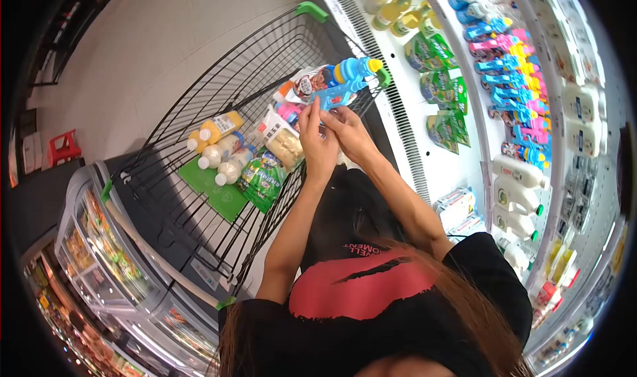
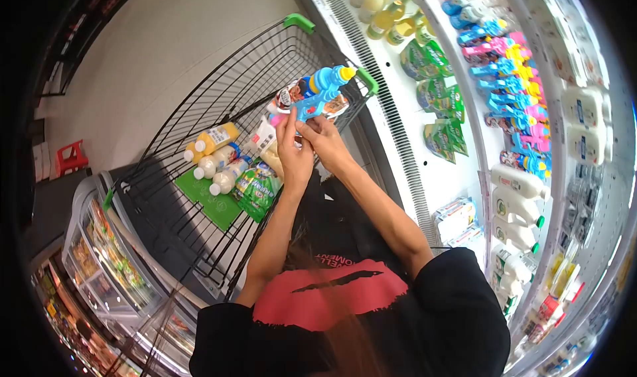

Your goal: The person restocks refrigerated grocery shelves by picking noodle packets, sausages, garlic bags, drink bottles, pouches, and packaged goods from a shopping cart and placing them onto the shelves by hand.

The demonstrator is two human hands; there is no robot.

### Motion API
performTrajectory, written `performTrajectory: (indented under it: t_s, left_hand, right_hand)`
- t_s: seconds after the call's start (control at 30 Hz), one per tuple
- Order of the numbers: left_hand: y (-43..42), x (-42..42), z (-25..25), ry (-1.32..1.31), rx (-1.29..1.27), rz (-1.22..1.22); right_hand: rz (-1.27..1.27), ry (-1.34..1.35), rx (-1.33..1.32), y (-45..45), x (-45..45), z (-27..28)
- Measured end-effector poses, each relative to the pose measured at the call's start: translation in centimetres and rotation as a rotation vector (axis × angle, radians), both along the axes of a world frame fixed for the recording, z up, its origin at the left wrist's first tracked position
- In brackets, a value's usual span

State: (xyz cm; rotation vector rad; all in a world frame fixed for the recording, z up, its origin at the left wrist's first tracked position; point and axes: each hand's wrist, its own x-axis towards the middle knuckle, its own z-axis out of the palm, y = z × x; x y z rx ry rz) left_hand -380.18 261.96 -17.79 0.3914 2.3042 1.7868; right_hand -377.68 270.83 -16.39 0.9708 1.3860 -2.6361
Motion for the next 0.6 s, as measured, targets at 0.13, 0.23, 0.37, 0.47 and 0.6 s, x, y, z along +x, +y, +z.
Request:
performTrajectory:
  t_s: [0.13, 0.23, 0.37, 0.47, 0.6]
  left_hand:
    - [6.9, 4.3, 1.7, 0.204, -0.153, -0.286]
    - [11.6, 7.7, 1.6, -0.174, -0.027, -0.614]
    - [17.7, 12.8, 1.8, -0.234, 0.016, -0.931]
    - [22.6, 16.3, 1.5, -0.138, 0.107, -1.110]
    - [29.7, 20.3, 1.6, -0.068, 0.216, -1.139]
  right_hand:
    - [-0.312, 0.077, 0.135, 5.8, 7.1, 2.5]
    - [-0.540, -0.062, 0.271, 9.3, 12.5, 2.9]
    - [-0.807, -0.133, 0.331, 13.3, 19.3, 2.7]
    - [-1.066, -0.099, 0.374, 16.1, 22.4, 4.2]
    - [-1.299, 0.003, 0.414, 22.0, 25.7, 2.1]
